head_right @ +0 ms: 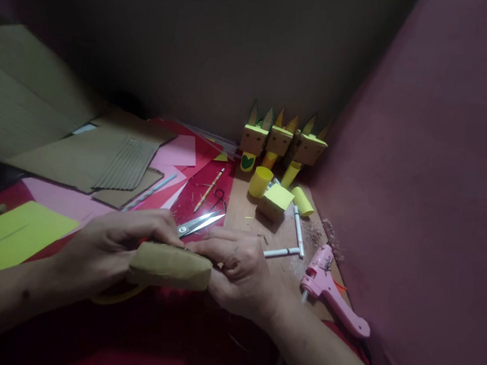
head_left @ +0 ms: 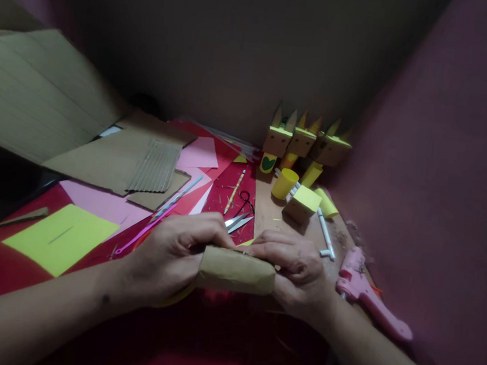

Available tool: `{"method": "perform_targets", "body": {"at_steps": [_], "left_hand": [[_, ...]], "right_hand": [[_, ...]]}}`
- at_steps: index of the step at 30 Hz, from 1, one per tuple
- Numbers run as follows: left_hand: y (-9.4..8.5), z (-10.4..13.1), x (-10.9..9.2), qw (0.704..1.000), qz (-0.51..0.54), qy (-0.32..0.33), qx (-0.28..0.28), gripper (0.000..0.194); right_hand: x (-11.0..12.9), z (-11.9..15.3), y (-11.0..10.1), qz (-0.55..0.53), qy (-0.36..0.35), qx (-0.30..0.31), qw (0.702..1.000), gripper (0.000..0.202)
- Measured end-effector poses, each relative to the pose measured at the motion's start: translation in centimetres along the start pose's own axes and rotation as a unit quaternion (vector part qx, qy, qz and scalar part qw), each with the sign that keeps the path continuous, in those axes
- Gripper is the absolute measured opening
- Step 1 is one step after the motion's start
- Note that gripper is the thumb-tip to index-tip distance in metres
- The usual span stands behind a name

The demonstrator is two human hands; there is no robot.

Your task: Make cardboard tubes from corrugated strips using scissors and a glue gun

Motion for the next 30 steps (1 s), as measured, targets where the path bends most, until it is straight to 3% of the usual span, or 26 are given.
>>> {"method": "perform_targets", "body": {"at_steps": [2, 5, 9, 16, 22, 24, 30], "left_hand": [[-0.2, -0.1, 0.1, 1.0, -0.004, 0.003, -0.005, 0.008], [-0.1, 0.2, -1.8, 0.994, -0.051, 0.096, 0.013, 0.018], [-0.7, 1.1, -3.9, 0.972, -0.154, 0.177, -0.011, 0.016], [-1.1, 1.4, -4.6, 0.962, -0.192, 0.195, -0.022, 0.017], [-1.0, 1.5, -4.3, 0.957, -0.208, 0.199, -0.03, 0.021], [-1.3, 1.5, -4.2, 0.956, -0.209, 0.199, -0.044, 0.021], [-1.6, 1.4, -3.5, 0.957, -0.216, 0.191, -0.029, 0.025]], "right_hand": [[0.1, 0.0, -0.1, 0.013, -0.003, 0.002, 1.0, 0.023], [0.1, 0.1, -0.1, 0.018, -0.001, 0.013, 1.0, 0.025], [-1.2, 0.2, 0.0, -0.076, 0.044, -0.008, 0.996, 0.026], [-3.7, 1.1, 0.2, -0.137, 0.142, -0.039, 0.98, 0.029], [-4.7, 1.0, -0.1, -0.138, 0.158, 0.002, 0.978, 0.07], [-5.0, 0.7, -0.5, -0.17, 0.164, 0.003, 0.972, 0.069], [-7.1, 0.7, -3.1, -0.306, 0.199, -0.112, 0.924, 0.048]]}}
Point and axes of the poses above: each hand's wrist, its own z-axis away from the middle knuckle, its own y-axis out of the palm, x = y × z, the point moved 10 cm from there along -z, towards the middle knuckle, and after that the axes turned 1 degree about z, right-handed, at the moved point
